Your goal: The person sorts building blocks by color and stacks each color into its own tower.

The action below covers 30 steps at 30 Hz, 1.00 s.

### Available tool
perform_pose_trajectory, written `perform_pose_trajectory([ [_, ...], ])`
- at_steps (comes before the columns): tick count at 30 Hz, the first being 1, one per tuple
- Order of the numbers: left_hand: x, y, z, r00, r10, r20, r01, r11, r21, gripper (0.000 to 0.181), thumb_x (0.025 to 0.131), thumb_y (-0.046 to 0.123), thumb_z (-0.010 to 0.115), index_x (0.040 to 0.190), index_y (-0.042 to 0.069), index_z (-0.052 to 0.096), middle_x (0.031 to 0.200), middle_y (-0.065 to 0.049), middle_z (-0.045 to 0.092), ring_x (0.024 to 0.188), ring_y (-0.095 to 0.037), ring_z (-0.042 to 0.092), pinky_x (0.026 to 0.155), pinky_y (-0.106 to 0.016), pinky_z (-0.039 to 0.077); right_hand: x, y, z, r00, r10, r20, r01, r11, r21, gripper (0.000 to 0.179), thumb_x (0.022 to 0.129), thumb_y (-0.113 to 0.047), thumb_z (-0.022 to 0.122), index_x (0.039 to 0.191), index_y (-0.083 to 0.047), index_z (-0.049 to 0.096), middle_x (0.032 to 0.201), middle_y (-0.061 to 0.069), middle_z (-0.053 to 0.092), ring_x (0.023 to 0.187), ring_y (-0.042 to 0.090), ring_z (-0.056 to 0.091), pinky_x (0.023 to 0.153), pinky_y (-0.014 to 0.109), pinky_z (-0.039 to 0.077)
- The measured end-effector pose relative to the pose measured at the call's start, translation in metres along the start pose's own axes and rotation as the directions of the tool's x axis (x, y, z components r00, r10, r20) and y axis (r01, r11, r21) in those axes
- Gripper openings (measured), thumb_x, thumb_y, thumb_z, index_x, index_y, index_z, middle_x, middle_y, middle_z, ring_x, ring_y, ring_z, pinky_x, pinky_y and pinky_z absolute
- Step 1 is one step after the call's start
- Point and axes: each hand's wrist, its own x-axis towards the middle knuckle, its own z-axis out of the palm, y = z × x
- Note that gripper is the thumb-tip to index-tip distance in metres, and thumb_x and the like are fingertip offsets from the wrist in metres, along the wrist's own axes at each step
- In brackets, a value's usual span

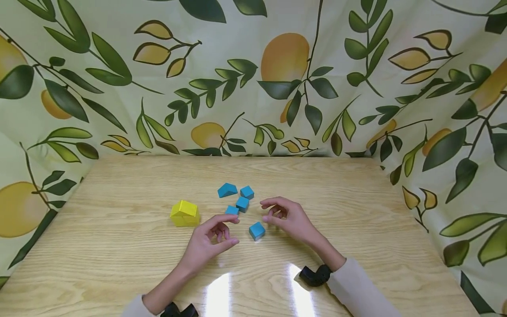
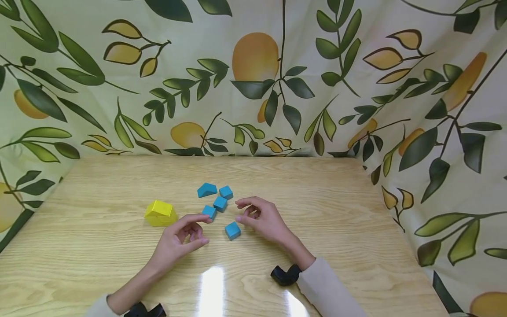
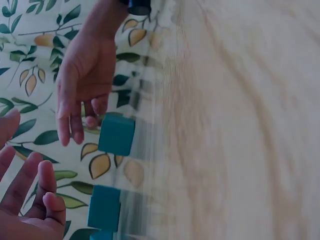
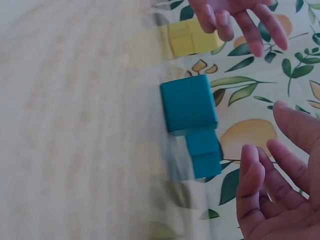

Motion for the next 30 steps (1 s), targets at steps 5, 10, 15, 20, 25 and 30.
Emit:
perform_pose_trajectory([
  [5,0.001,-0.007,0.007,0.998,-0.058,0.011,0.058,0.998,-0.006,0.043,0.080,0.006,0.077,0.121,0.008,0.062,0.112,-0.019,0.060,0.074,-0.018,0.053,0.058,-0.023,0.040,-0.002,0.013,0.003,1.000,0.006,0.029,-0.007,0.999,0.035,0.032,0.087,-0.006,0.070,0.118,-0.001,0.064,0.110,0.019,0.063,0.085,0.026,0.060,0.067,0.028,0.049],
  [10,0.002,-0.016,0.013,0.992,-0.126,0.023,0.126,0.992,0.021,0.045,0.079,0.006,0.078,0.121,0.004,0.061,0.111,-0.016,0.061,0.068,-0.015,0.051,0.055,-0.021,0.037,-0.002,0.043,0.013,0.999,-0.047,0.011,0.047,0.998,0.031,0.033,0.088,-0.008,0.070,0.119,0.000,0.063,0.106,0.016,0.064,0.081,0.024,0.059,0.064,0.026,0.047],
  [15,0.006,-0.022,0.021,0.990,-0.140,0.025,0.137,0.987,0.087,0.047,0.077,0.000,0.078,0.121,0.001,0.060,0.109,-0.017,0.062,0.061,-0.011,0.047,0.052,-0.020,0.034,-0.002,0.068,0.019,0.985,-0.170,-0.014,0.169,0.984,-0.062,0.030,0.089,-0.015,0.070,0.117,-0.007,0.065,0.091,0.002,0.063,0.072,0.014,0.055,0.058,0.026,0.044],
  [20,0.007,-0.026,0.027,0.987,-0.156,0.033,0.150,0.979,0.138,0.048,0.076,0.004,0.080,0.121,0.006,0.062,0.103,-0.012,0.064,0.061,-0.009,0.046,0.053,-0.019,0.034,-0.003,0.077,0.018,0.969,-0.240,0.060,0.246,0.961,-0.125,0.035,0.089,-0.025,0.070,0.122,-0.014,0.063,0.092,-0.006,0.060,0.070,0.009,0.051,0.057,0.025,0.043],
  [25,0.008,-0.030,0.030,0.995,-0.100,-0.001,0.098,0.972,0.213,0.049,0.074,0.009,0.083,0.119,0.015,0.064,0.100,-0.002,0.064,0.062,-0.011,0.050,0.054,-0.020,0.038,-0.003,0.080,0.017,0.955,-0.260,0.141,0.277,0.953,-0.119,0.044,0.087,-0.026,0.073,0.127,-0.017,0.059,0.097,-0.005,0.059,0.073,0.010,0.051,0.059,0.025,0.043],
  [30,0.009,-0.034,0.033,0.998,-0.048,-0.027,0.054,0.955,0.292,0.048,0.071,0.008,0.084,0.115,0.016,0.066,0.096,0.000,0.063,0.061,-0.010,0.050,0.053,-0.021,0.040,-0.003,0.081,0.018,0.953,-0.262,0.153,0.282,0.950,-0.133,0.042,0.084,-0.026,0.076,0.123,-0.022,0.060,0.095,-0.010,0.059,0.074,0.010,0.051,0.060,0.025,0.042],
])
